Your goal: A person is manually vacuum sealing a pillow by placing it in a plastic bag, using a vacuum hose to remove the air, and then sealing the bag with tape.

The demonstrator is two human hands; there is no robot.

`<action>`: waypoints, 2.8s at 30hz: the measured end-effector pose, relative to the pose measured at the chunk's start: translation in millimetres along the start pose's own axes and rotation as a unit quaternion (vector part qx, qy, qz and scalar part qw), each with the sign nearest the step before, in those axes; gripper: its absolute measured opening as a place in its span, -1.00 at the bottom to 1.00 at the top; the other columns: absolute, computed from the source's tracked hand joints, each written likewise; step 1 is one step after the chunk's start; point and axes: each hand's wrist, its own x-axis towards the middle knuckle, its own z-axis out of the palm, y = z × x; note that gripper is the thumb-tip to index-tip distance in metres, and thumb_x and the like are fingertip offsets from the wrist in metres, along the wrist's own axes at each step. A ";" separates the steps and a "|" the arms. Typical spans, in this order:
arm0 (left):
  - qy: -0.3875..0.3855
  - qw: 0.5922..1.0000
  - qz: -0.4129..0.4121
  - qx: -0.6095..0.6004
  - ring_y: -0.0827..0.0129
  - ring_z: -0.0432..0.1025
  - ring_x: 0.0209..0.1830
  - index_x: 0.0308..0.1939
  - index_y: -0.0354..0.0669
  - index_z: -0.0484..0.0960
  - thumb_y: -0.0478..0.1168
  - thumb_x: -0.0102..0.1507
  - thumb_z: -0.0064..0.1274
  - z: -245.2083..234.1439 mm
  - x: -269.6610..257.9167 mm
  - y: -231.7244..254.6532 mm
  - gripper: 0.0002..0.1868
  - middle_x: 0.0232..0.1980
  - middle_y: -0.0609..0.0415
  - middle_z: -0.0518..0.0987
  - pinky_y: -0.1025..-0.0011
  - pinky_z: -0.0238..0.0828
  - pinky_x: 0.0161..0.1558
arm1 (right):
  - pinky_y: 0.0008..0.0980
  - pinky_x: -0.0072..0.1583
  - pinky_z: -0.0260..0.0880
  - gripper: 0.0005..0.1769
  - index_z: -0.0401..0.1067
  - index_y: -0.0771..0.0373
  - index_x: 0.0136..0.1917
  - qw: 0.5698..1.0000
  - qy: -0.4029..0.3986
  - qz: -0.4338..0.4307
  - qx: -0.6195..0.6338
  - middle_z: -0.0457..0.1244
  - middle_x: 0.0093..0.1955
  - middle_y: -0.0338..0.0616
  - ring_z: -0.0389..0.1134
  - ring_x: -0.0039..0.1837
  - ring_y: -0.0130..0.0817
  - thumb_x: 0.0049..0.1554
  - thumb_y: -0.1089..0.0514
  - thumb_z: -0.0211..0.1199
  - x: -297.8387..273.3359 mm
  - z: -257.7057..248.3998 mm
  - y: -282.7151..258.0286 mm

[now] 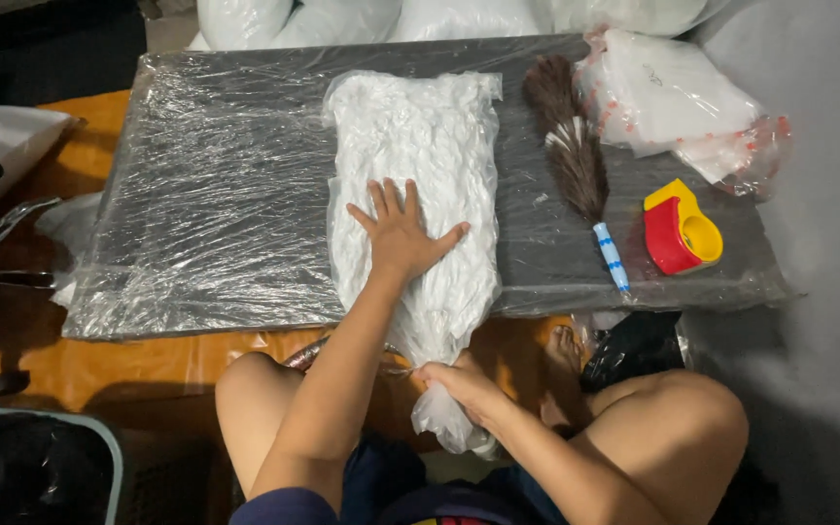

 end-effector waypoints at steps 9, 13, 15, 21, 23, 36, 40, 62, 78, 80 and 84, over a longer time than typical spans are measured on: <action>0.021 0.999 0.007 -0.035 -0.19 -0.43 0.68 0.59 -0.23 0.07 0.66 0.13 -0.26 2.7 -2.1 -3.0 0.26 0.64 -0.38 -0.09 -0.37 -0.83 0.40 | -0.34 -0.32 0.25 -0.75 0.55 0.40 -0.35 1.000 -0.003 0.015 -0.015 0.30 -0.42 -0.07 0.30 -0.38 -0.30 -0.31 0.22 0.48 10.4 -0.6 7.0; 0.030 0.999 0.012 -0.041 -0.19 -0.40 0.68 0.58 -0.23 0.09 0.64 0.14 -0.25 1.5 -3.5 -2.0 0.23 0.63 -0.38 -0.07 -0.37 -0.80 0.42 | -0.37 -0.32 0.24 -0.75 0.55 0.38 -0.35 1.000 -0.002 0.015 -0.021 0.31 -0.43 -0.06 0.31 -0.38 -0.31 -0.31 0.20 0.49 9.9 -4.1 5.8; 0.034 0.998 0.012 -0.045 -0.19 -0.40 0.68 0.58 -0.23 0.09 0.64 0.14 -0.25 0.4 -2.5 -2.3 0.23 0.63 -0.38 -0.06 -0.36 -0.80 0.42 | -0.37 -0.31 0.25 -0.74 0.55 0.38 -0.34 1.000 -0.003 0.014 -0.019 0.31 -0.43 -0.07 0.31 -0.38 -0.31 -0.31 0.20 0.49 7.8 -2.7 2.2; 0.039 0.998 0.016 -0.056 -0.18 -0.38 0.68 0.57 -0.23 0.13 0.63 0.15 -0.25 -3.6 -6.5 -0.8 0.21 0.62 -0.38 -0.03 -0.35 -0.82 0.43 | -0.39 -0.33 0.23 -0.79 0.55 0.36 -0.36 1.000 -0.008 0.006 -0.017 0.31 -0.44 -0.08 0.30 -0.40 -0.33 -0.31 0.24 0.47 2.9 0.8 -3.6; 0.039 0.998 0.016 -0.055 -0.17 -0.38 0.68 0.57 -0.22 0.13 0.63 0.16 -0.25 -5.8 -7.9 0.2 0.20 0.62 -0.37 -0.03 -0.35 -0.81 0.43 | -0.40 -0.33 0.23 -0.79 0.55 0.36 -0.36 1.000 -0.004 0.004 -0.007 0.30 -0.44 -0.08 0.30 -0.40 -0.34 -0.30 0.24 0.46 -4.0 2.6 -10.4; 0.037 0.997 0.020 -0.063 -0.17 -0.38 0.67 0.57 -0.23 0.12 0.60 0.18 -0.24 -7.4 -9.4 0.3 0.17 0.61 -0.37 -0.03 -0.35 -0.79 0.44 | -0.34 -0.36 0.28 -0.83 0.52 0.35 -0.40 1.000 -0.003 -0.008 0.020 0.28 -0.49 -0.07 0.30 -0.44 -0.31 -0.31 0.26 0.43 -3.5 1.1 -9.3; 0.038 0.997 0.020 -0.067 -0.17 -0.38 0.67 0.57 -0.23 0.12 0.60 0.18 -0.23 -7.6 -8.6 0.3 0.17 0.61 -0.37 -0.03 -0.35 -0.79 0.44 | -0.32 -0.36 0.30 -0.81 0.53 0.37 -0.40 1.000 -0.002 -0.001 0.013 0.30 -0.49 -0.03 0.32 -0.44 -0.28 -0.30 0.25 0.45 0.7 -0.4 -3.2; 0.058 0.995 0.027 -0.081 -0.18 -0.34 0.68 0.55 -0.25 0.18 0.57 0.17 -0.17 -5.7 -10.0 -0.3 0.15 0.60 -0.38 0.01 -0.34 -0.81 0.44 | -0.27 -0.33 0.33 -0.77 0.54 0.45 -0.37 1.000 -0.013 0.009 -0.001 0.31 -0.46 0.02 0.33 -0.42 -0.24 -0.28 0.25 0.47 0.9 -2.8 -9.3; 0.059 0.995 0.025 -0.075 -0.19 -0.31 0.67 0.54 -0.24 0.18 0.58 0.17 -0.19 -4.5 -9.5 -0.6 0.16 0.60 -0.39 0.02 -0.35 -0.83 0.44 | -0.24 -0.30 0.35 -0.75 0.55 0.46 -0.34 1.000 -0.012 0.016 -0.010 0.32 -0.43 0.02 0.35 -0.38 -0.21 -0.27 0.24 0.47 3.6 -3.2 -5.0; 0.057 0.995 0.026 -0.081 -0.18 -0.32 0.67 0.54 -0.25 0.18 0.56 0.18 -0.18 -5.7 -10.6 -0.3 0.14 0.60 -0.39 0.02 -0.33 -0.84 0.44 | -0.25 -0.30 0.35 -0.78 0.55 0.43 -0.35 1.000 -0.004 0.008 -0.013 0.32 -0.43 -0.02 0.34 -0.37 -0.24 -0.28 0.25 0.46 4.7 -2.9 -2.5; 0.057 0.995 0.026 -0.083 -0.18 -0.32 0.68 0.54 -0.25 0.18 0.57 0.18 -0.19 -5.8 -10.0 -0.6 0.14 0.60 -0.39 0.01 -0.33 -0.84 0.44 | -0.22 -0.30 0.34 -0.78 0.54 0.44 -0.38 1.000 0.000 0.005 -0.023 0.31 -0.44 -0.01 0.33 -0.38 -0.23 -0.30 0.25 0.46 2.4 -1.5 -7.3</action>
